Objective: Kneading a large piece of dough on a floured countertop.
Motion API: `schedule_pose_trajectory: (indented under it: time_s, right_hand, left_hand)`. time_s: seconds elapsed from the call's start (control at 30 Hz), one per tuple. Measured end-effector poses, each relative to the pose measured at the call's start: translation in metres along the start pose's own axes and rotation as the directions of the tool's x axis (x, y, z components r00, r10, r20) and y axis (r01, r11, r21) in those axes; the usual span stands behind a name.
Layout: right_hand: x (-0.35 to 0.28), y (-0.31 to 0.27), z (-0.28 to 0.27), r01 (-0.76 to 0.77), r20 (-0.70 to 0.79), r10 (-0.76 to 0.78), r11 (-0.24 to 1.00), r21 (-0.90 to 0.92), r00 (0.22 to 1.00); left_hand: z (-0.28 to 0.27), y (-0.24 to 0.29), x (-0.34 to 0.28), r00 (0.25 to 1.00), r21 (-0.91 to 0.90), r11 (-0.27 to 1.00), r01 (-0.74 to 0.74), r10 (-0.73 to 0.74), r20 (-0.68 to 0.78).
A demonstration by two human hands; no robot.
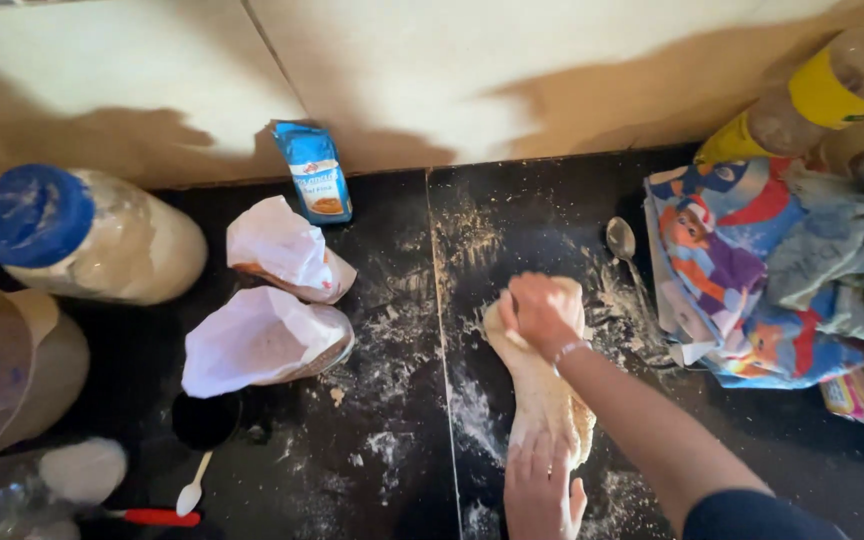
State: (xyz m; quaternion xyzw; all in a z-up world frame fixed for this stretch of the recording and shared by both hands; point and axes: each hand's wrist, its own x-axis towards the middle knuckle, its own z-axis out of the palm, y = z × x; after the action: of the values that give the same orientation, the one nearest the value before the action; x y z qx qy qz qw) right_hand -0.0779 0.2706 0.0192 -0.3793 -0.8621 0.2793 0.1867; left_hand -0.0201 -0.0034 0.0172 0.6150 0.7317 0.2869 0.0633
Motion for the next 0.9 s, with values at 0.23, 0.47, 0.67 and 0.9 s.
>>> schedule_pose_trajectory:
  time_s: [0.23,0.47,0.67,0.9]
  right_hand:
    - [0.090,0.006,0.005,0.120,-0.172,-0.174,0.951,-0.285,0.970]
    - [0.143,-0.001,-0.001,-0.114,-0.168,0.065,0.946,-0.302,0.984]
    - [0.112,-0.005,-0.013,-0.235,0.050,0.267,0.911,-0.340,0.962]
    - [-0.056,-0.081,-0.084,-0.143,0.413,0.261,0.945,-0.294,0.873]
  left_hand:
    - [0.060,-0.012,-0.011,0.972,0.104,0.994,0.037,-0.012,-0.235]
    - [0.046,0.002,0.011,0.884,0.195,0.971,0.139,-0.033,-0.466]
    - [-0.013,0.013,0.019,0.995,0.037,0.995,0.091,-0.089,-0.055]
    - [-0.033,0.022,0.019,0.999,0.095,0.995,0.041,-0.040,-0.010]
